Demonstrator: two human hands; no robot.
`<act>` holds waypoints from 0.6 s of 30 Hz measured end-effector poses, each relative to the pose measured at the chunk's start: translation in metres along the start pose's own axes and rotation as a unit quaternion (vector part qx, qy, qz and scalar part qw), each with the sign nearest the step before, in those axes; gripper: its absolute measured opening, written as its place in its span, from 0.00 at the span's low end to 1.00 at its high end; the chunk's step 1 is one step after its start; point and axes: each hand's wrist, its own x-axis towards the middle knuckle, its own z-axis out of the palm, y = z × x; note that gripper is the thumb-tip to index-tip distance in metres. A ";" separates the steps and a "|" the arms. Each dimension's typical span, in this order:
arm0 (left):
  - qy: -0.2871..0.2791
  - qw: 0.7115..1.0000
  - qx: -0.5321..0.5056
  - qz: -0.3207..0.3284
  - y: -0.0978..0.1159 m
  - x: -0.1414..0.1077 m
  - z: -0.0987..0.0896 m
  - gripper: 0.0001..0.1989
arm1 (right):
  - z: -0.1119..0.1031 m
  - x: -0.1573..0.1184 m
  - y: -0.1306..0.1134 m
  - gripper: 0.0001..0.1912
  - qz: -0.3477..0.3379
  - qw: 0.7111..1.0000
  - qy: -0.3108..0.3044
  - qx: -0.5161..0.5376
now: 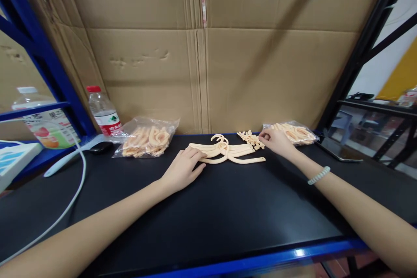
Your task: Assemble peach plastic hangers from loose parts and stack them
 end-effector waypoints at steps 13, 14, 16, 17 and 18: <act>0.005 0.998 -0.051 0.045 -0.004 0.002 0.005 0.09 | -0.005 -0.007 -0.011 0.09 -0.019 0.991 -0.121 -0.045; 0.005 0.997 -0.054 0.046 -0.003 0.002 0.005 0.09 | -0.005 -0.007 -0.011 0.09 -0.023 0.991 -0.127 -0.044; 0.007 0.997 -0.062 0.047 -0.002 0.002 0.004 0.08 | -0.004 -0.007 -0.011 0.09 -0.031 0.989 -0.136 -0.042; 0.008 0.997 -0.066 0.047 -0.001 0.003 0.003 0.08 | -0.004 -0.007 -0.010 0.09 -0.034 0.989 -0.139 -0.041; 0.010 0.996 -0.071 0.046 0.000 0.003 0.003 0.07 | -0.004 -0.007 -0.010 0.09 -0.037 0.988 -0.142 -0.040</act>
